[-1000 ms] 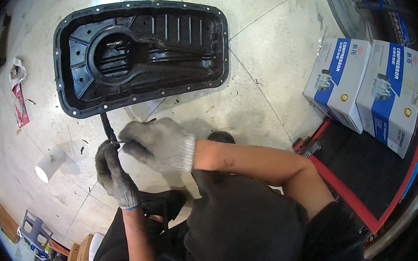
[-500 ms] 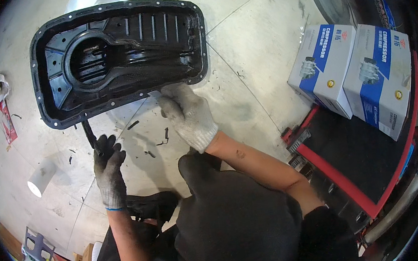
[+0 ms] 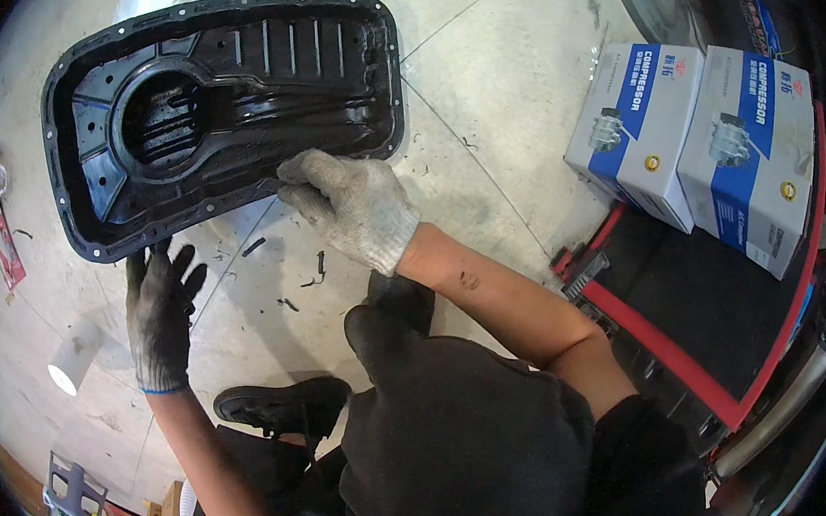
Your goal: The person sits on the floor and scrapes old gasket material from the edges of a black oil pan using a small metal scraper. They repeatedly lift and rotate the pan to access different sections, removing debris and placing it on the floor.
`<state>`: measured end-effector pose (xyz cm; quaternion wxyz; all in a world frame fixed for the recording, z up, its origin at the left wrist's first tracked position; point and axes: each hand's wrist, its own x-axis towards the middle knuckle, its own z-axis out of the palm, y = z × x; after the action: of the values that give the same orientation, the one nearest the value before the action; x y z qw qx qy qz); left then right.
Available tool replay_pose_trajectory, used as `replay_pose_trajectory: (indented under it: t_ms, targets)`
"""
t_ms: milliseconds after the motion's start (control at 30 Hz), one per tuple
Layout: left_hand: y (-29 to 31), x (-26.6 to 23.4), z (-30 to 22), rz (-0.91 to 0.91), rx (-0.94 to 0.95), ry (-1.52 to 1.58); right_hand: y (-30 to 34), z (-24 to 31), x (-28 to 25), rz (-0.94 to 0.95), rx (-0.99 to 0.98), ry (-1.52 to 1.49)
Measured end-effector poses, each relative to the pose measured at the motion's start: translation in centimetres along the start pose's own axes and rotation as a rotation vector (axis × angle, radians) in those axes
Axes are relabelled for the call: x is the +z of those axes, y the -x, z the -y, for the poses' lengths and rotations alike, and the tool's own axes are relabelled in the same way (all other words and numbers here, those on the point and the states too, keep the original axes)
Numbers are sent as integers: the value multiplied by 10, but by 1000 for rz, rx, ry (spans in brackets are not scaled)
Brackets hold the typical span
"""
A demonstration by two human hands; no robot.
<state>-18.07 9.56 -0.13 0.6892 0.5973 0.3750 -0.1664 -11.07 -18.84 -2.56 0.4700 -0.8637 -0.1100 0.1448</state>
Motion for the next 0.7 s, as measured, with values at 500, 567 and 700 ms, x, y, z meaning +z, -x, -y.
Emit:
replay_pose_trajectory:
  t_ms: [500,567,700]
  targets:
    - [-18,38,-5,-240,51,-231,-6,51,13,93,596,-403]
    - [-19,38,-2,-242,57,-243,-3,46,28,56,514,-413]
    - [-22,41,5,-305,100,-224,1,44,39,10,515,-483]
